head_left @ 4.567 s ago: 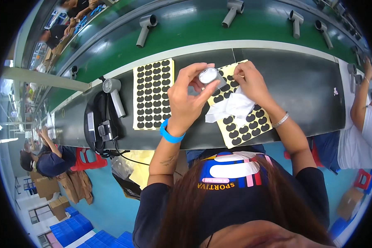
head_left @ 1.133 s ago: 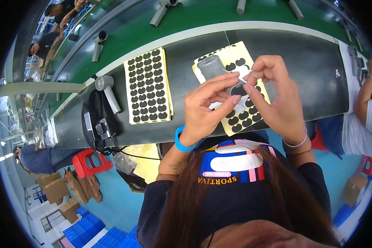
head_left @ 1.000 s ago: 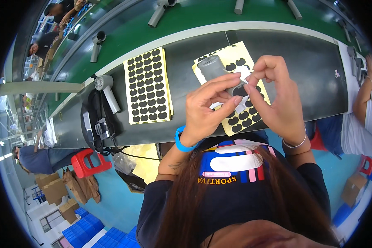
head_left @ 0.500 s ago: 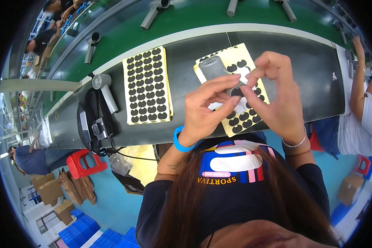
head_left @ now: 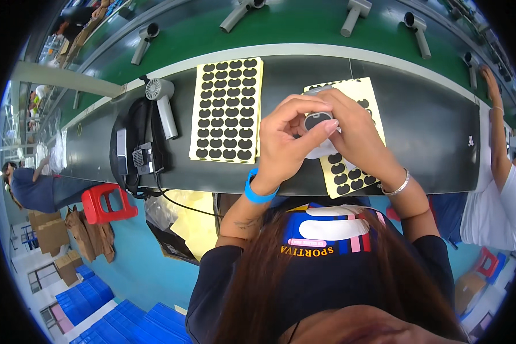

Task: Assembling electronics components by manually applying adhesive pads to cylindrical bases on an assembly line.

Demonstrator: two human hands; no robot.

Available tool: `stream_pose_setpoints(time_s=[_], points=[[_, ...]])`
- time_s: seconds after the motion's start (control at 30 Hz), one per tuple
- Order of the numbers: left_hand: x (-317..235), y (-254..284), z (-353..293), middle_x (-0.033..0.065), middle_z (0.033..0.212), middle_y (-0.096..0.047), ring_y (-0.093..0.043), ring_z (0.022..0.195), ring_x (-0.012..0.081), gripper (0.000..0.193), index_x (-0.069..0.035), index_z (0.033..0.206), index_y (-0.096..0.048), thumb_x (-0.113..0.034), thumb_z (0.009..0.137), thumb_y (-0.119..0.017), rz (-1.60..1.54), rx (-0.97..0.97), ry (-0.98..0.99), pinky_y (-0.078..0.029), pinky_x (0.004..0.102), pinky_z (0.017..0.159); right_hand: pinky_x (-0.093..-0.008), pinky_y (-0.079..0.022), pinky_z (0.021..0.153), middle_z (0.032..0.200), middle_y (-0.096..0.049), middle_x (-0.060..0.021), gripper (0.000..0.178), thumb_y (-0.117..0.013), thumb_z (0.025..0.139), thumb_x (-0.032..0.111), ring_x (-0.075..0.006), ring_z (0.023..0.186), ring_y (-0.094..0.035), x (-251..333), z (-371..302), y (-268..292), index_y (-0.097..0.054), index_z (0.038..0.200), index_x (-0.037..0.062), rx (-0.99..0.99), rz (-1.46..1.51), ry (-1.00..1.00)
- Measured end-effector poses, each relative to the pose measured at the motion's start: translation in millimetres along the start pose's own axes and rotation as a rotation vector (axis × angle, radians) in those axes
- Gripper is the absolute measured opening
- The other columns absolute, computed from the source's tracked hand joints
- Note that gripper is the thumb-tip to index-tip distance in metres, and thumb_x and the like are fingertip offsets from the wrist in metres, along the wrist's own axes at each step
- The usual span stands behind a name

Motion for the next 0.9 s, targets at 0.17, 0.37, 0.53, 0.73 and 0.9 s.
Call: stream_pose_setpoints(time_s=[0.17, 0.37, 0.53, 0.73, 0.9], points=[[-3, -1, 7, 0.0061, 0.098, -0.061, -0.053, 0.064, 0.0024, 0.017, 0.0, 0.099, -0.067, 0.0, 0.082, -0.067, -0.06, -0.048, 0.005, -0.041, 0.0156, 0.048, -0.0356, -0.051, 0.073, 0.106, -0.059, -0.0139, 0.039, -0.057, 0.07, -0.012, -0.0354, 0.094, -0.061, -10, 5, 0, -0.055, 0.107, 0.0006, 0.043, 0.084, -0.123], [-1, 2, 25, 0.0135, 0.102, -0.066, -0.058, 0.055, 0.0105, 0.023, 0.004, 0.101, -0.064, -0.013, 0.096, -0.049, -0.027, -0.067, 0.025, -0.047, 0.0218, 0.049, -0.0376, -0.05, 0.078, 0.109, -0.059, -0.0169, 0.049, -0.05, 0.064, -0.017, -0.0365, 0.099, -0.06, -20, 19, 25, -0.055, 0.109, 0.0026, 0.054, 0.004, -0.042], [6, 9, 82, 0.0113, 0.107, -0.064, -0.063, 0.073, 0.0137, 0.026, 0.0, 0.113, -0.058, -0.013, 0.091, -0.058, 0.27, -0.02, 0.009, -0.05, 0.0254, 0.064, -0.0436, -0.045, 0.081, 0.116, -0.055, -0.0161, 0.049, -0.043, 0.066, -0.017, -0.0405, 0.098, -0.055, -117, 62, 85, -0.052, 0.108, 0.0044, -0.084, -0.415, -0.023], [75, -34, 179, 0.0234, 0.113, -0.056, -0.051, 0.11, 0.0361, 0.031, -0.007, 0.112, -0.061, -0.02, 0.084, -0.063, 1.09, 0.041, -0.377, -0.041, 0.0423, 0.095, -0.0425, -0.046, 0.087, 0.129, -0.05, -0.0158, 0.048, -0.05, 0.073, -0.013, -0.0379, 0.106, -0.054, -272, 97, 129, -0.053, 0.117, 0.0041, -0.097, -0.867, -0.059], [107, -24, 207, 0.0173, 0.1, -0.059, -0.058, 0.091, 0.0343, 0.018, -0.008, 0.099, -0.067, -0.011, 0.082, -0.063, 1.043, 0.048, -0.361, -0.048, 0.0411, 0.079, -0.0424, -0.042, 0.095, 0.133, -0.046, -0.0201, 0.048, -0.059, 0.076, 0.0, -0.0391, 0.117, -0.049, -181, 64, 111, -0.051, 0.123, 0.0035, -0.243, -0.598, -0.005]])
Point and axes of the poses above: each hand's wrist, its own z-axis towards the middle knuckle, its own y-axis out of the back of the hand, x = y × z, the point moved 10 cm from there along z, towards the middle knuckle
